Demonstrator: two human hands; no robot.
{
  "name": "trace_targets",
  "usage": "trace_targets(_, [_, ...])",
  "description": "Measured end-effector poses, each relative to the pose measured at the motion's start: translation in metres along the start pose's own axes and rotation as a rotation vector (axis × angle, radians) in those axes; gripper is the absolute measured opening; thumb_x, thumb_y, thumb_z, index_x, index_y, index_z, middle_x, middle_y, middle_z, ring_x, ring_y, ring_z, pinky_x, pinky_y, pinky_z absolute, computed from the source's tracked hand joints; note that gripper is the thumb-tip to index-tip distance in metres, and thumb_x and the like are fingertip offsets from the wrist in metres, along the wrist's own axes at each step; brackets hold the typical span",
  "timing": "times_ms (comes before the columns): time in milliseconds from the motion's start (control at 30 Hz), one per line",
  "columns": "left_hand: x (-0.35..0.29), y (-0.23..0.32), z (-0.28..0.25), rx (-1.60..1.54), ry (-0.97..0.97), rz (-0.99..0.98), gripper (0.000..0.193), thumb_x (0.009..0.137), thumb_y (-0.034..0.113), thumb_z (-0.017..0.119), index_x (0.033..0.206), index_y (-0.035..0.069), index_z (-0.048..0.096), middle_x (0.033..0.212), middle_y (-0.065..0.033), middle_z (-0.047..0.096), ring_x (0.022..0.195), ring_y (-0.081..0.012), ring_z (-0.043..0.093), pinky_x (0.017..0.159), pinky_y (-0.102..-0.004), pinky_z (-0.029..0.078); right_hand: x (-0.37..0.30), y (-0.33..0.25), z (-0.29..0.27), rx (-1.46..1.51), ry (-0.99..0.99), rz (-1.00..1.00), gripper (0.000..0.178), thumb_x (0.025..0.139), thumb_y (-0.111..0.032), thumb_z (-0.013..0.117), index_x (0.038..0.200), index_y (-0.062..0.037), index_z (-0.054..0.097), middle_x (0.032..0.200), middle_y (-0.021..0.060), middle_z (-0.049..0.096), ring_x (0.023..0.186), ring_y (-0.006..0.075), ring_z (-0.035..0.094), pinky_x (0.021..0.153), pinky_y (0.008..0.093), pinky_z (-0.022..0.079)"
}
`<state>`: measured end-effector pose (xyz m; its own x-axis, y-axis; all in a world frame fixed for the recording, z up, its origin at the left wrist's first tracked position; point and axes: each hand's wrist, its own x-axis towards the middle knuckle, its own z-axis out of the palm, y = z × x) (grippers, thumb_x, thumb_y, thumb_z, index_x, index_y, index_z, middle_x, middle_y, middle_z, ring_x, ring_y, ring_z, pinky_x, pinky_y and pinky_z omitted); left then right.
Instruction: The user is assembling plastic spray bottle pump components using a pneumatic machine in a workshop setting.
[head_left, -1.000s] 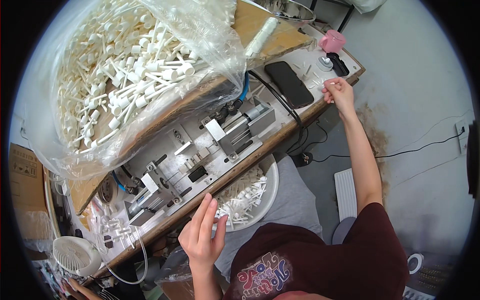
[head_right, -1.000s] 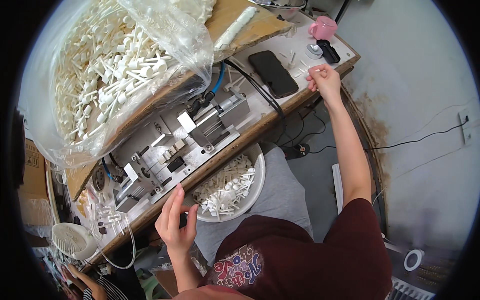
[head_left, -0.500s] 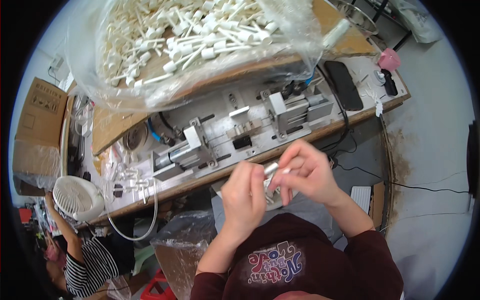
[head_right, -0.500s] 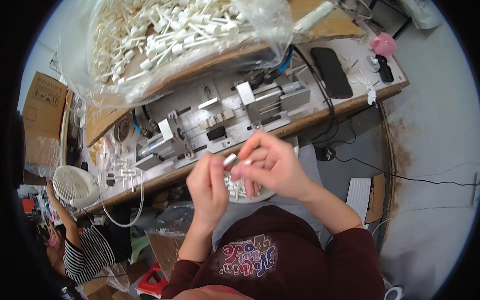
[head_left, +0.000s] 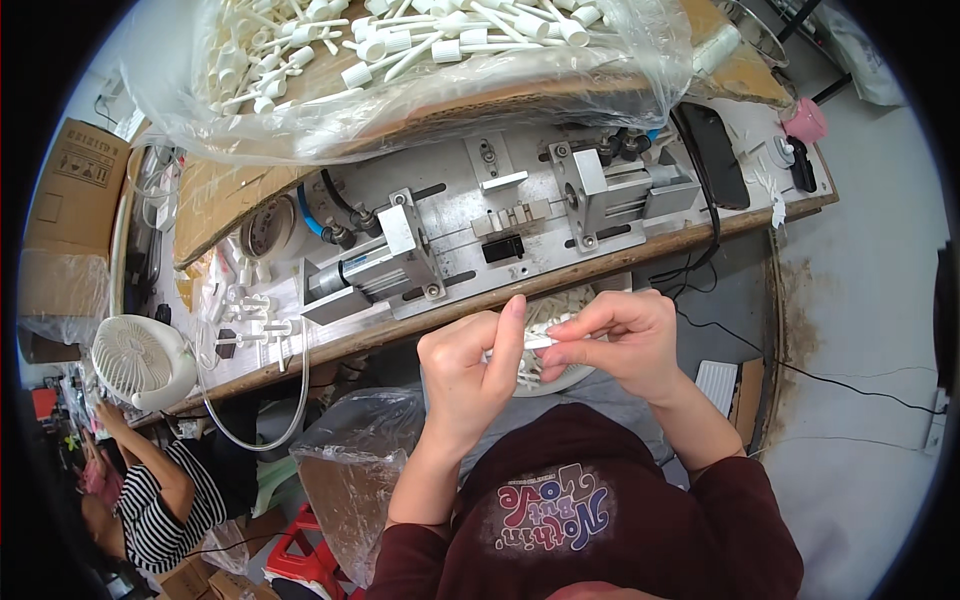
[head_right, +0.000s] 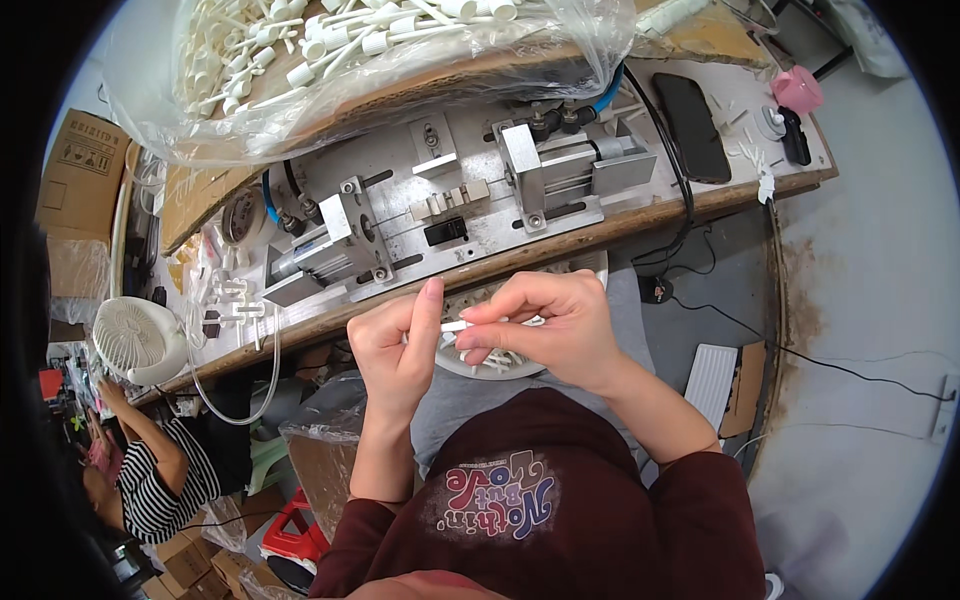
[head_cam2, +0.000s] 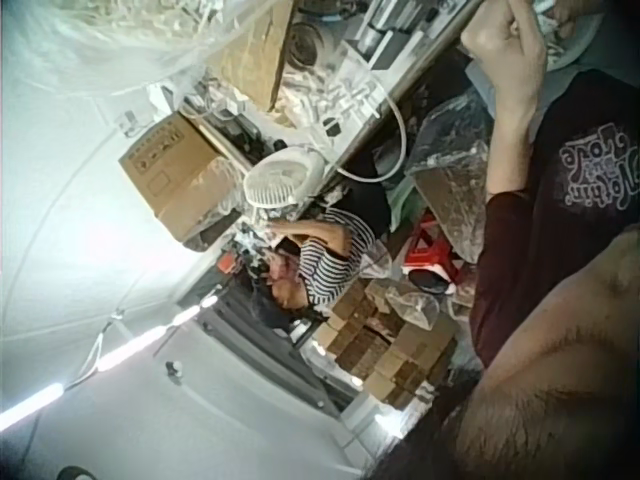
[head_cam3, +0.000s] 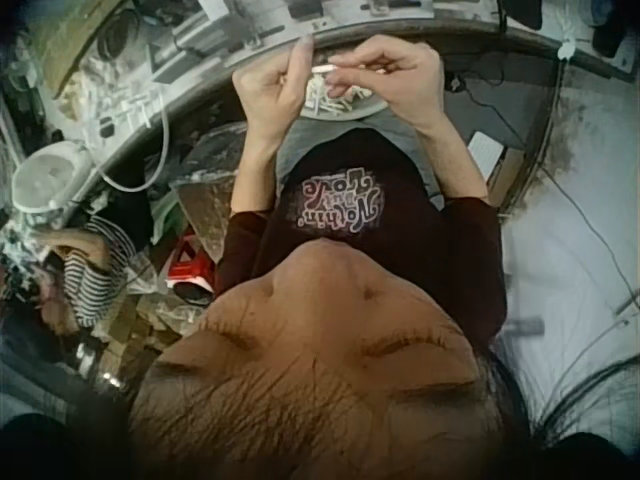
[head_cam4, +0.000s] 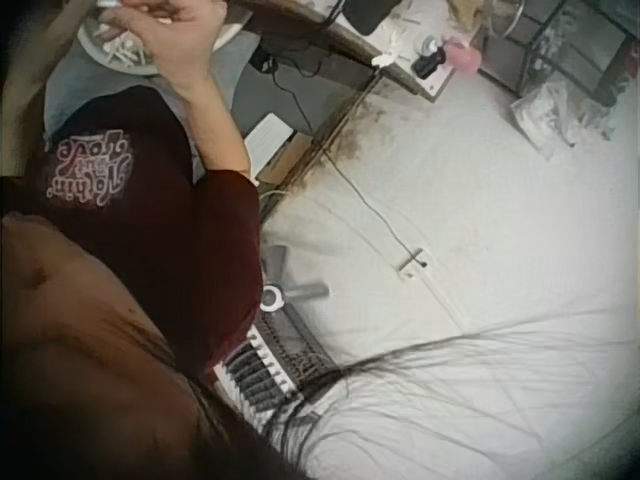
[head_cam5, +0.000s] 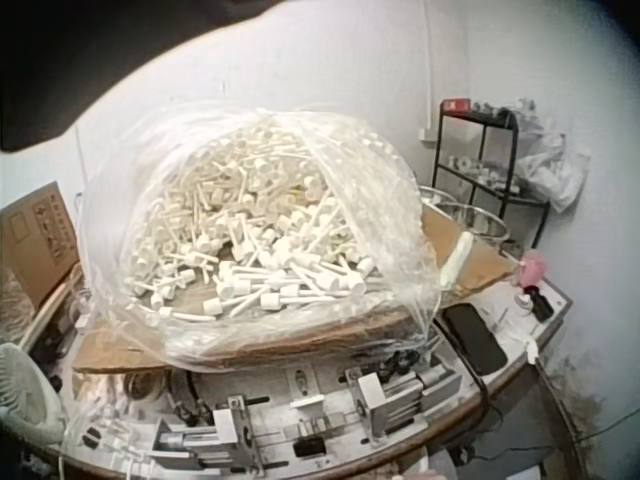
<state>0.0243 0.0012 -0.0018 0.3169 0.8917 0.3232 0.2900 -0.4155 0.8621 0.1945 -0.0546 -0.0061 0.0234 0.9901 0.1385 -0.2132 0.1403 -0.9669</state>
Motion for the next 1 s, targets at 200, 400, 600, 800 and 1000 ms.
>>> trace_targets(200, [0.000, -0.001, -0.002, 0.147, -0.085, 0.088, 0.028, 0.093, 0.004, 0.066, 0.066, 0.001, 0.059, 0.057, -0.0112, 0.053, 0.046, -0.0265, 0.052, 0.046, -0.0340, 0.039, 0.004, 0.002, 0.000, -0.108, -0.053, -0.031, 0.008, 0.084, 0.005, 0.076, 0.090, 0.0063, 0.070, 0.082, 0.0147, 0.074, 0.068, 0.0187, 0.075, 0.053, 0.0236, 0.056])
trace_targets(400, [0.013, 0.015, -0.021, -0.076, -0.111, 0.024, 0.015, 0.092, 0.000, 0.064, 0.106, -0.005, 0.067, 0.101, -0.0128, 0.067, 0.077, -0.0145, 0.063, 0.067, -0.0264, 0.049, 0.045, -0.017, -0.018, 0.232, 0.025, 0.215, 0.011, 0.087, 0.002, 0.074, 0.094, 0.0064, 0.067, 0.078, 0.0166, 0.072, 0.054, 0.0140, 0.067, 0.047, 0.0221, 0.051])
trace_targets(600, [0.009, 0.021, -0.045, -0.020, -0.057, 0.112, 0.037, 0.077, -0.004, 0.079, 0.112, 0.003, 0.074, 0.104, -0.0121, 0.071, 0.085, -0.0193, 0.070, 0.074, -0.0290, 0.055, 0.103, -0.059, -0.012, -0.250, -0.039, 0.038, 0.029, 0.084, -0.015, 0.081, 0.106, 0.0003, 0.070, 0.075, 0.0025, 0.070, 0.052, 0.0040, 0.057, 0.046, 0.0184, 0.042])
trace_targets(800, [0.011, 0.001, -0.014, 0.197, 0.034, 0.140, 0.035, 0.074, -0.005, 0.081, 0.108, 0.002, 0.075, 0.115, -0.0126, 0.071, 0.089, -0.0206, 0.072, 0.075, -0.0296, 0.060, 0.204, -0.079, -0.035, -1.134, 0.221, -0.582, 0.027, 0.082, -0.016, 0.075, 0.102, -0.0004, 0.068, 0.087, 0.0147, 0.072, 0.075, 0.0242, 0.068, 0.068, 0.0355, 0.053])
trace_targets(1000, [0.011, -0.027, 0.008, 0.544, 0.006, 0.311, 0.028, 0.077, 0.008, 0.080, 0.105, 0.005, 0.076, 0.119, -0.0067, 0.072, 0.077, -0.0187, 0.071, 0.067, -0.0284, 0.054, 0.224, -0.069, -0.017, -1.480, 0.239, -0.433, 0.015, 0.078, -0.010, 0.068, 0.085, 0.0033, 0.070, 0.089, 0.0226, 0.069, 0.086, 0.0389, 0.067, 0.078, 0.0447, 0.054])
